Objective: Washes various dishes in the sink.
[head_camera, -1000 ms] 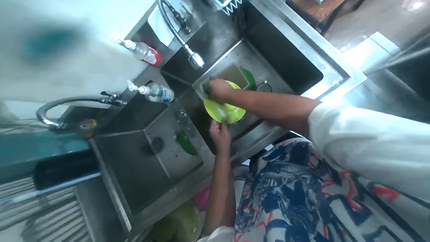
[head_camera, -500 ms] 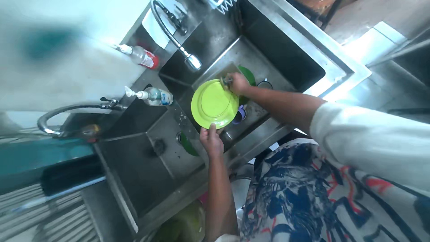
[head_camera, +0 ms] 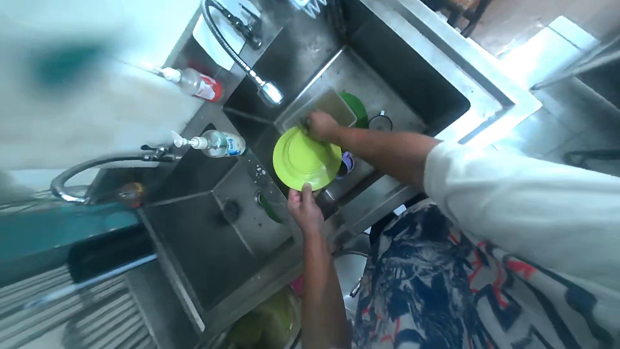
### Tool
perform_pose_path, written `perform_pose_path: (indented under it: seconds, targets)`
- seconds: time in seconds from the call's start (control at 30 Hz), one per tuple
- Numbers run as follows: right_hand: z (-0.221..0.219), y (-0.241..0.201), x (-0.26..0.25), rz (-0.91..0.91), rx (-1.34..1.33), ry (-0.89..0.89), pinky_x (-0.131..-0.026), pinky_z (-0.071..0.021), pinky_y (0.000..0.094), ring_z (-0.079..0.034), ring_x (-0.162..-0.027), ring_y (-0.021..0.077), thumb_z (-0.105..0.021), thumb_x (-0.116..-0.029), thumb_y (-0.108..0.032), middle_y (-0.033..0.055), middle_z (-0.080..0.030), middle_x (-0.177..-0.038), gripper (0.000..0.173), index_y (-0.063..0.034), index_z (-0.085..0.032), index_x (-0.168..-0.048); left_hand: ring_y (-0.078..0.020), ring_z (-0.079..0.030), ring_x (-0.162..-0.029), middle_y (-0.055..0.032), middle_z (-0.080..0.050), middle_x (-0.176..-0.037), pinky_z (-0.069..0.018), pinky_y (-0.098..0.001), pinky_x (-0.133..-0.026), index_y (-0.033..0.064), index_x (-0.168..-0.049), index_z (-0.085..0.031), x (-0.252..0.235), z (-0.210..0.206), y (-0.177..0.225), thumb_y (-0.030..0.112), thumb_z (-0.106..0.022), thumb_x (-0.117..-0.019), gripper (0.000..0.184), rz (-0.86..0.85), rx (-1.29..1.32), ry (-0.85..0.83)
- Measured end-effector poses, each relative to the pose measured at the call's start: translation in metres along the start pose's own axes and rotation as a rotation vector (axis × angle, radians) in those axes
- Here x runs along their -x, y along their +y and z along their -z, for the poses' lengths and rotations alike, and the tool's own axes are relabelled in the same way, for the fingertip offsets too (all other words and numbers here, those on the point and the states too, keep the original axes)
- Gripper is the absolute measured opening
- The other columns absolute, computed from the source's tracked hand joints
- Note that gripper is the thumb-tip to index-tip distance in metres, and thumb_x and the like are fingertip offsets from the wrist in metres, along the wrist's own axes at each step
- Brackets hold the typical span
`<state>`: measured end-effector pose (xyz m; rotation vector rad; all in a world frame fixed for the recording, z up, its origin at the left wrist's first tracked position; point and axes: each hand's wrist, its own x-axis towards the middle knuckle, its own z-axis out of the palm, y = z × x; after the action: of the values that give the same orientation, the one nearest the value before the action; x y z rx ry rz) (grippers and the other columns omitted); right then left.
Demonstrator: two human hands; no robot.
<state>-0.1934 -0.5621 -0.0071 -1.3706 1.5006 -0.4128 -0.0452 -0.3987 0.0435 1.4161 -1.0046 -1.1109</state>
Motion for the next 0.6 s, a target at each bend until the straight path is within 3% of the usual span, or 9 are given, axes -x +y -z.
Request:
perform_pose_path:
  seconds: [0.07, 0.13, 0.23, 0.33, 0.47, 0.6]
  targets:
    - [0.006, 0.017, -0.012, -0.01, -0.007, -0.009, -0.1, -0.0509, 0.0633, -0.063, -0.122, 0.0427, -0.066, -0.0982, -0.02, 0.0243, -0.064, -0.131, 0.035, -0.0049, -0.066, -0.13, -0.0146, -0.074, -0.08, -0.003, -0.073, -0.088, -0.0645, -0.0361, -0.078, -0.0027, -0.109, -0.06, 0.0, 0.0, 0.002, -0.005, -0.045, -0.1004, 0.017, -0.018, -0.016, 0.004]
    - [0.004, 0.016, 0.013, 0.032, -0.025, -0.002, -0.099, -0.0522, 0.0621, -0.063, -0.121, 0.0425, -0.063, -0.099, -0.014, 0.0243, -0.061, -0.134, 0.032, -0.0061, -0.066, -0.13, -0.0138, -0.074, -0.08, -0.0028, -0.072, -0.087, -0.0646, -0.0351, -0.077, -0.0033, -0.108, -0.06, -0.003, 0.002, -0.002, -0.005, -0.046, -0.1008, 0.016, 0.01, -0.071, -0.008]
    - [-0.01, -0.013, 0.062, 0.258, -0.045, -0.023, -0.094, -0.0553, 0.0595, -0.066, -0.112, 0.0418, -0.065, -0.0989, -0.011, 0.0255, -0.06, -0.132, 0.029, -0.0067, -0.069, -0.128, -0.0123, -0.073, -0.08, -0.0025, -0.072, -0.087, -0.0643, -0.0344, -0.075, -0.0035, -0.11, -0.061, -0.01, 0.005, -0.009, -0.004, -0.049, -0.1, 0.015, 0.038, -0.169, -0.061]
    - [-0.005, -0.05, 0.056, 0.388, 0.078, -0.082, -0.091, -0.0564, 0.0565, -0.066, -0.109, 0.0395, -0.067, -0.0995, -0.016, 0.0236, -0.056, -0.137, 0.028, -0.0105, -0.069, -0.127, -0.0129, -0.074, -0.082, -0.0023, -0.074, -0.089, -0.0638, -0.0359, -0.078, -0.0029, -0.111, -0.061, -0.009, 0.005, -0.009, -0.005, -0.05, -0.0989, 0.017, -0.002, -0.151, -0.099]
    - [0.014, -0.038, -0.008, 0.227, 0.097, -0.072, -0.099, -0.0517, 0.0608, -0.064, -0.118, 0.0402, -0.064, -0.1011, -0.026, 0.0227, -0.066, -0.127, 0.03, -0.0037, -0.069, -0.121, -0.0146, -0.074, -0.082, -0.0028, -0.074, -0.09, -0.0643, -0.0373, -0.078, -0.0014, -0.109, -0.063, -0.001, -0.001, -0.004, -0.004, -0.049, -0.0979, 0.018, -0.079, -0.058, -0.079]
    - [0.016, 0.019, -0.029, 0.058, -0.053, -0.054, -0.096, -0.052, 0.0616, -0.066, -0.114, 0.039, -0.062, -0.1029, -0.034, 0.0212, -0.069, -0.12, 0.035, -0.0055, -0.07, -0.121, -0.0143, -0.073, -0.079, -0.0032, -0.072, -0.086, -0.0639, -0.0366, -0.077, -0.0014, -0.103, -0.062, 0.005, -0.008, 0.003, -0.004, -0.043, -0.1004, 0.02, -0.073, 0.012, 0.03]
